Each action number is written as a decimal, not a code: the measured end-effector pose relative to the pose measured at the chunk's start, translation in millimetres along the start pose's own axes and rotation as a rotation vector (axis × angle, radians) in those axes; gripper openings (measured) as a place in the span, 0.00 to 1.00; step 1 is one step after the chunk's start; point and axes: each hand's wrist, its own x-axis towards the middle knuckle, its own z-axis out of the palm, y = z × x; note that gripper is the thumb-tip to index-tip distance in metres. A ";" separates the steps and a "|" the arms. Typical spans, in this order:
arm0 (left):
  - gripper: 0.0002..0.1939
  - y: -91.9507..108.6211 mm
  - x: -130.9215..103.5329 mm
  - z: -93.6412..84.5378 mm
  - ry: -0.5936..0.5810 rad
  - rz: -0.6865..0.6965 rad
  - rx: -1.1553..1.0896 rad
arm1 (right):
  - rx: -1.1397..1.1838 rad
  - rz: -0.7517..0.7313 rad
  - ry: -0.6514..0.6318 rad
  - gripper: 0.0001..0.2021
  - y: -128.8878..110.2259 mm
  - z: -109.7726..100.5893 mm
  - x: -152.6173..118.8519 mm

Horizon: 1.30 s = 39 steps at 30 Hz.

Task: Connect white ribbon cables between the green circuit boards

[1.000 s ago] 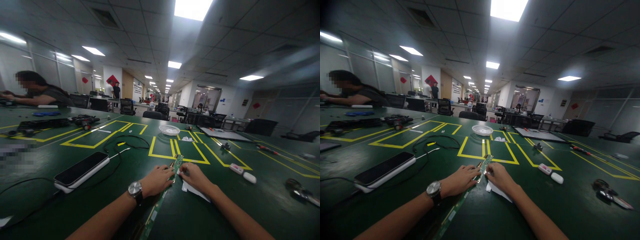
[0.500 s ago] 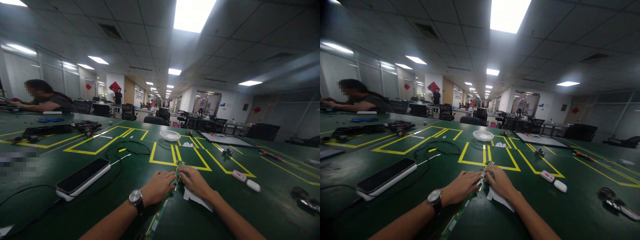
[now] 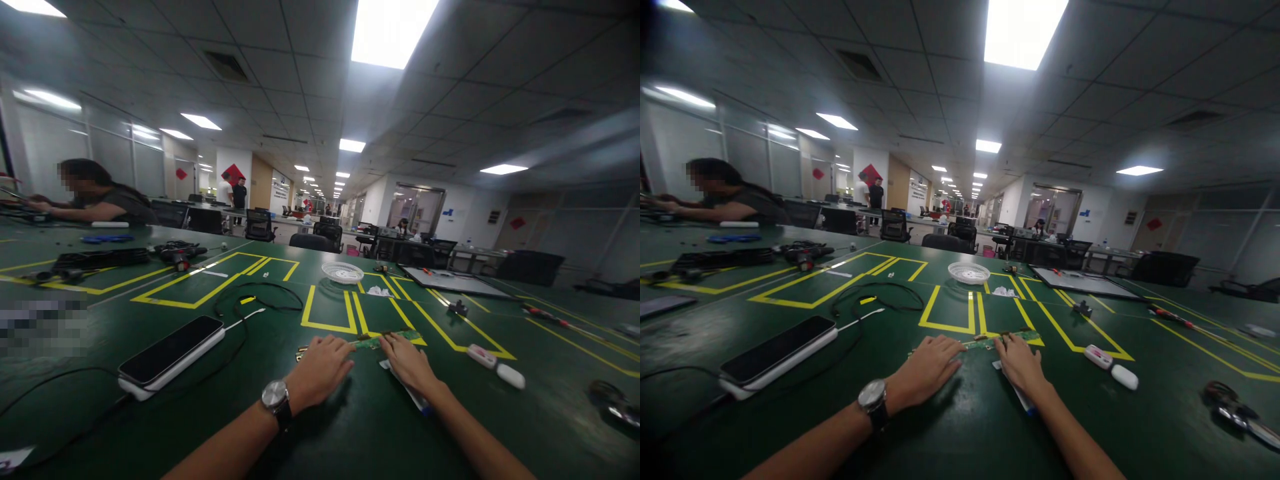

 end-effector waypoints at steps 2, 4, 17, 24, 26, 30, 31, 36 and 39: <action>0.15 0.7 -0.4 2.1 -0.016 0.008 0.027 | 0.008 0.040 0.010 0.30 1.9 2.7 2.5; 0.15 1.4 -0.9 4.4 -0.029 0.021 0.041 | -0.019 0.063 0.025 0.29 1.4 7.7 3.6; 0.15 0.6 -1.3 11.6 -0.029 0.032 0.052 | -0.079 0.098 0.010 0.33 -8.8 12.0 -6.8; 0.17 1.6 -1.5 11.8 -0.028 0.041 0.054 | -0.066 0.060 0.010 0.31 -3.4 15.8 -8.1; 0.18 1.5 -1.8 12.2 -0.036 0.042 0.052 | -0.052 0.053 0.003 0.30 -2.7 12.9 -8.5; 0.18 1.4 -2.9 12.7 -0.045 0.043 0.050 | -0.040 0.023 -0.013 0.28 1.5 3.4 -8.9; 0.18 1.4 -3.0 12.6 -0.048 0.043 0.046 | -0.035 0.012 0.002 0.27 3.0 1.5 -8.8; 0.19 1.8 -3.0 12.2 -0.042 0.047 0.023 | -0.075 -0.026 0.101 0.26 5.8 0.2 -9.0; 0.19 1.3 -3.0 12.6 -0.035 0.050 0.013 | -0.124 -0.026 0.085 0.26 3.6 3.4 -10.0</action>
